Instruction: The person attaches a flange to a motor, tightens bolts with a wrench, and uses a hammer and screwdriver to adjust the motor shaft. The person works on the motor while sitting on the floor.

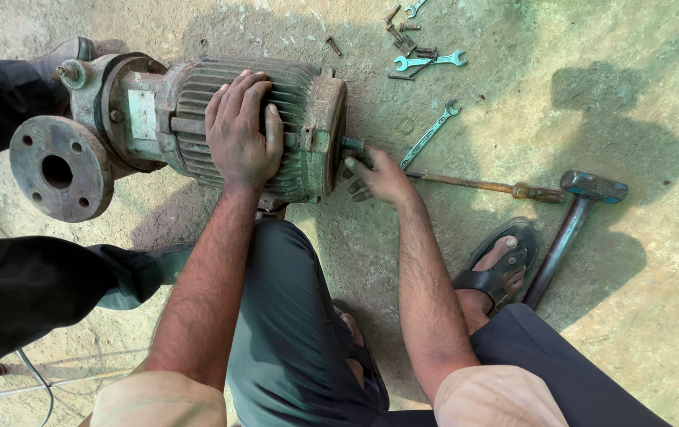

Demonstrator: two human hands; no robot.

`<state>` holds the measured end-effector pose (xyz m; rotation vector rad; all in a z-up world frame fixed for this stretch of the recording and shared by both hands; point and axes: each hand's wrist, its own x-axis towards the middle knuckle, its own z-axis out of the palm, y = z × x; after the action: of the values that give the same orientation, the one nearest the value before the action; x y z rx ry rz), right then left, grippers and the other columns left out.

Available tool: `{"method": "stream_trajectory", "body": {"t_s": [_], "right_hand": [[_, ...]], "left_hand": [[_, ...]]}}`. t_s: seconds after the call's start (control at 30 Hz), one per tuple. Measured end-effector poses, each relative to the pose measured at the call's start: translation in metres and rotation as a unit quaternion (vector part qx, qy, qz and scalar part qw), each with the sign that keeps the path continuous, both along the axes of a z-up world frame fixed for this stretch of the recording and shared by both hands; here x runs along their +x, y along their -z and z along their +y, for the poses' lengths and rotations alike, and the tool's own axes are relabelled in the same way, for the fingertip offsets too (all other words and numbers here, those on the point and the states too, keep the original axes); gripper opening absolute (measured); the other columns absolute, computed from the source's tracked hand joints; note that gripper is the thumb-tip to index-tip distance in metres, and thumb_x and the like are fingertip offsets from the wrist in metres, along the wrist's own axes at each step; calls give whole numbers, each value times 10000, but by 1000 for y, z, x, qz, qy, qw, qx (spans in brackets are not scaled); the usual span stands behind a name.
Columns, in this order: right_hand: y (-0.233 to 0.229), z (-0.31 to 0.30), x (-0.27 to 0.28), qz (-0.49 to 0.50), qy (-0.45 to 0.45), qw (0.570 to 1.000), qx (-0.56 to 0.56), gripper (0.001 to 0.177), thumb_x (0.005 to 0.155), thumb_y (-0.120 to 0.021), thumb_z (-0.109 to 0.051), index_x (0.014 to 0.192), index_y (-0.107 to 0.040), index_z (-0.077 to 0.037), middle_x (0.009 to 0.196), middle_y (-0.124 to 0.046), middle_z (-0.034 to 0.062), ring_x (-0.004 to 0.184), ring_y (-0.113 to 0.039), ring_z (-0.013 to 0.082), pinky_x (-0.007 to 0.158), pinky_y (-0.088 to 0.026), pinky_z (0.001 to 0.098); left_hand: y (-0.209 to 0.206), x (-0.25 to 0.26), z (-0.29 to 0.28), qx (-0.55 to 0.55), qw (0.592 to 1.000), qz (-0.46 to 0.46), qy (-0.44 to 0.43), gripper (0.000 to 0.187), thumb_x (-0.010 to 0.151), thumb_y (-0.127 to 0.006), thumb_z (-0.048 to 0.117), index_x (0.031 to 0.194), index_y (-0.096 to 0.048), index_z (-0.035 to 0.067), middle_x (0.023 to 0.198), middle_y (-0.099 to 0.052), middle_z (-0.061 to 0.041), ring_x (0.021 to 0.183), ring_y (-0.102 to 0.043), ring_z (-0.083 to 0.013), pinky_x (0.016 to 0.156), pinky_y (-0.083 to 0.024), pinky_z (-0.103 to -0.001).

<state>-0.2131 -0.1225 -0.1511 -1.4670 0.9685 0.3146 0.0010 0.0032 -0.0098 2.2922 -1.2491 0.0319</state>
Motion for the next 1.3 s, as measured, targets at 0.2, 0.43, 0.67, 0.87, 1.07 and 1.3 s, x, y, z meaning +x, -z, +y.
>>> {"method": "stream_trajectory", "body": {"t_s": [0.2, 0.43, 0.67, 0.87, 1.07, 1.3], "right_hand": [[29, 12, -1, -51, 4, 995, -86, 926, 904, -795, -294, 1550, -228, 52, 1594, -262, 279, 1439, -350, 393, 1129, -388, 518], [25, 8, -3, -12, 26, 998, -60, 837, 929, -764, -362, 1542, -348, 28, 1573, -367, 274, 1417, -437, 374, 1138, -422, 520], [-2, 2, 0, -157, 6, 987, -40, 429, 1003, -705, -279, 1259, -678, 63, 1118, -756, 211, 985, -727, 269, 814, -596, 420], [-13, -28, -26, -63, 87, 993, 49, 375, 1006, -668, -259, 1268, -682, 10, 902, -743, 136, 607, -673, 156, 488, -589, 307], [-43, -54, -32, -44, 104, 983, -145, 930, 854, -838, -405, 1576, -342, -94, 1160, -746, 137, 947, -743, 196, 786, -645, 397], [-40, -16, 14, -193, -58, 963, -177, 1135, 759, -919, -537, 1644, -298, -193, 1689, -335, 159, 1557, -344, 356, 1245, -354, 568]], "left_hand": [[-2, 5, 2, -13, 1000, -1, 4, 295, 1033, -563, 192, 1266, -675, 52, 1398, -663, -107, 1412, -549, -286, 1237, -328, -479], [-2, 4, 1, -15, 1000, -11, 9, 295, 1040, -564, 200, 1271, -674, 53, 1399, -662, -108, 1411, -549, -287, 1233, -330, -481], [0, 2, 2, -16, 1000, -7, 7, 288, 1044, -569, 202, 1270, -675, 60, 1400, -663, -103, 1412, -550, -286, 1235, -331, -486], [4, 6, -1, -19, 1000, -16, 14, 296, 1041, -567, 203, 1277, -674, 60, 1395, -662, -106, 1402, -555, -284, 1229, -323, -488], [3, 5, 5, -22, 1000, -4, 14, 284, 1041, -572, 186, 1275, -666, 55, 1403, -658, -101, 1413, -549, -291, 1238, -325, -485], [-1, 2, 4, -24, 1000, -4, 9, 280, 1046, -579, 178, 1283, -672, 61, 1402, -657, -103, 1407, -550, -294, 1239, -331, -493]]}}
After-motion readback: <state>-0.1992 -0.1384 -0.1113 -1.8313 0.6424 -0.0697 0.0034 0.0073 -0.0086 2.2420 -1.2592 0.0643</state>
